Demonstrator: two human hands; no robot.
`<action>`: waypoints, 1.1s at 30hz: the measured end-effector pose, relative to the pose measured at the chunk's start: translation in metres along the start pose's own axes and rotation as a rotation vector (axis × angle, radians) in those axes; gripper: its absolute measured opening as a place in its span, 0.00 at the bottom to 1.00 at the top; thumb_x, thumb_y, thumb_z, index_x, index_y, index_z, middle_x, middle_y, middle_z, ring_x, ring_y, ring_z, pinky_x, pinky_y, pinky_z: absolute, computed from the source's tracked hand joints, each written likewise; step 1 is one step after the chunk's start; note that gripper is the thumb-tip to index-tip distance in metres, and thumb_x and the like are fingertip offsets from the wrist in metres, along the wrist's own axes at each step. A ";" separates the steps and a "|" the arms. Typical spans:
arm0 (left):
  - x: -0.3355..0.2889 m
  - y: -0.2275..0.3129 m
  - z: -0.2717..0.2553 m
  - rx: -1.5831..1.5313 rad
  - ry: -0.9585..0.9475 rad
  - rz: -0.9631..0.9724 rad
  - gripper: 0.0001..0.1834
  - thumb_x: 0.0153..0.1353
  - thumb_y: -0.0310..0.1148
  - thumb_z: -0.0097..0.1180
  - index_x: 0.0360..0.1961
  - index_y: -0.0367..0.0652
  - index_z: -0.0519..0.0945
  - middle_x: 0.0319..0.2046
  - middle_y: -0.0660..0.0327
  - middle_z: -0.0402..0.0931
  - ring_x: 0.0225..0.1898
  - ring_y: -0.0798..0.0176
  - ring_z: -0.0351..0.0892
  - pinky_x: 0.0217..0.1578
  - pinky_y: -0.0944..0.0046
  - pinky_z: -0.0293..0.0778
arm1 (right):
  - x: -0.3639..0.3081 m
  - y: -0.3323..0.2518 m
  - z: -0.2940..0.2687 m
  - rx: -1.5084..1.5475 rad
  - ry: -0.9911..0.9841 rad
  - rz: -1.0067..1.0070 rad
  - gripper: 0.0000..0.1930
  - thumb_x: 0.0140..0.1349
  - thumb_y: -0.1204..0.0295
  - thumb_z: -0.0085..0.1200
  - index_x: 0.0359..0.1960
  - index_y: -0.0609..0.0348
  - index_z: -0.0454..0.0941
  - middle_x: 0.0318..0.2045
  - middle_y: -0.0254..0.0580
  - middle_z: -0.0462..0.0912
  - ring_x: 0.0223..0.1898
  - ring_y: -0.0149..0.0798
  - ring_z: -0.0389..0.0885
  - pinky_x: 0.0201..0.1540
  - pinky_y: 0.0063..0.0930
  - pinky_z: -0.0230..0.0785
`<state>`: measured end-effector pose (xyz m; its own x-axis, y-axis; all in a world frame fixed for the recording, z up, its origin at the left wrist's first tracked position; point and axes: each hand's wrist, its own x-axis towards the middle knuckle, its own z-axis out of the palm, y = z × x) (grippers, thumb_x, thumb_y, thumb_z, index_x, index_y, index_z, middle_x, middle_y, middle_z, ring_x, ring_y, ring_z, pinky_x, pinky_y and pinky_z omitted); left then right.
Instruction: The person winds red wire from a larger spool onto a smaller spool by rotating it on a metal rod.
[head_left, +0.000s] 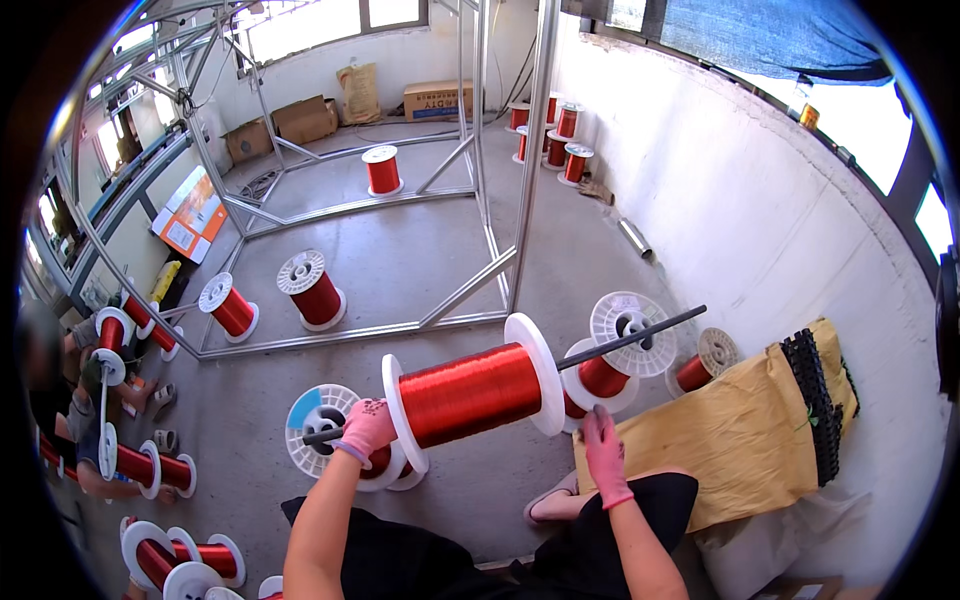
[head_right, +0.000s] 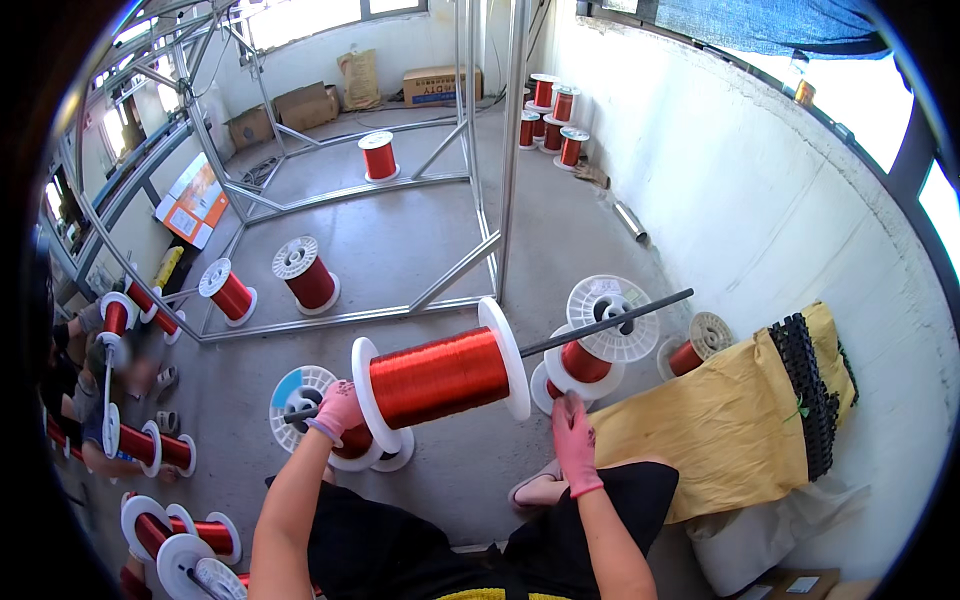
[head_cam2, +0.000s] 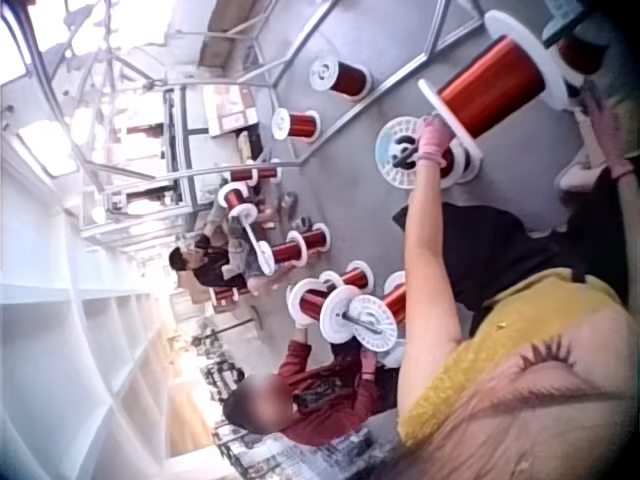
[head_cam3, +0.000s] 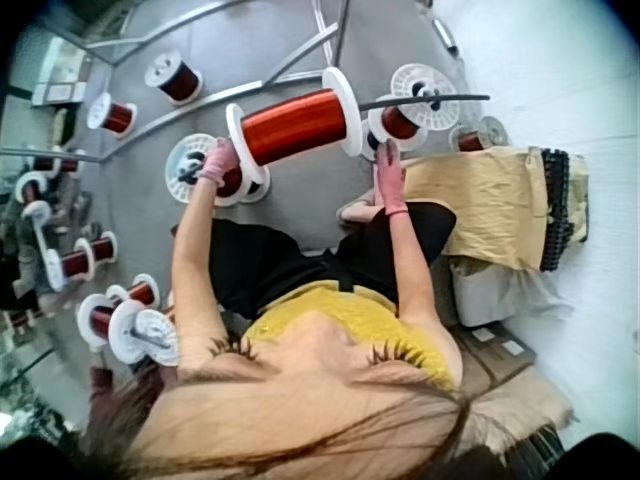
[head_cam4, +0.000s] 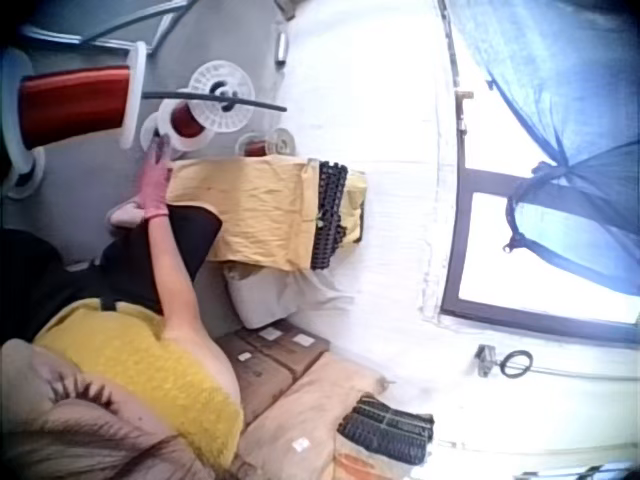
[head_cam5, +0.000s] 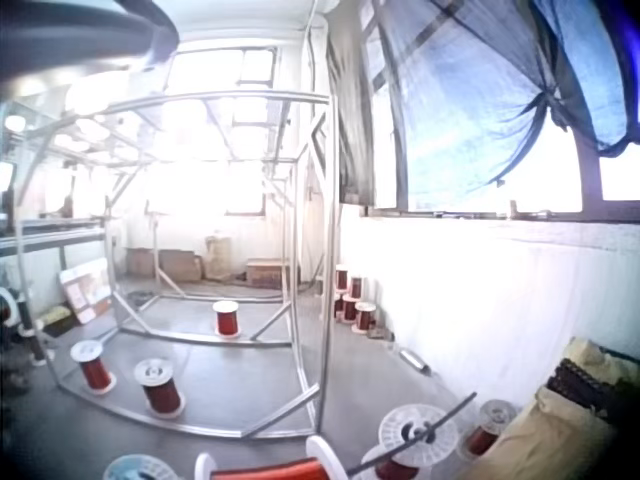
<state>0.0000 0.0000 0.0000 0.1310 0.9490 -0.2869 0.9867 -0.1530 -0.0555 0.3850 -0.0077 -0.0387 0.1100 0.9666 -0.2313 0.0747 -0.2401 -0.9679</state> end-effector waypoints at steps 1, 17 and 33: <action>0.003 0.003 -0.001 -0.001 0.009 0.002 0.15 0.54 0.41 0.48 0.33 0.45 0.82 0.32 0.56 0.81 0.33 0.55 0.82 0.32 0.58 0.77 | 0.009 -0.013 0.001 -0.013 0.048 -0.127 0.30 0.62 0.61 0.49 0.64 0.53 0.56 0.56 0.49 0.69 0.57 0.33 0.67 0.58 0.22 0.57; -0.005 -0.003 0.012 -0.125 0.028 -0.006 0.14 0.51 0.41 0.50 0.30 0.42 0.82 0.31 0.54 0.80 0.34 0.51 0.80 0.37 0.56 0.75 | 0.092 -0.146 0.114 -0.929 -0.177 -0.325 0.27 0.63 0.55 0.39 0.48 0.72 0.68 0.46 0.64 0.74 0.50 0.57 0.72 0.53 0.41 0.62; 0.007 -0.005 0.009 0.058 0.022 0.038 0.12 0.53 0.37 0.48 0.31 0.45 0.82 0.31 0.55 0.81 0.34 0.55 0.81 0.32 0.57 0.76 | -0.009 0.097 0.019 -0.549 0.074 -0.245 0.22 0.64 0.63 0.41 0.57 0.60 0.63 0.47 0.62 0.73 0.49 0.58 0.71 0.49 0.42 0.65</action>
<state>-0.0045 0.0052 -0.0101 0.1709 0.9479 -0.2690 0.9738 -0.2040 -0.1004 0.3729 -0.0377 -0.1323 0.0927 0.9955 0.0183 0.6047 -0.0416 -0.7954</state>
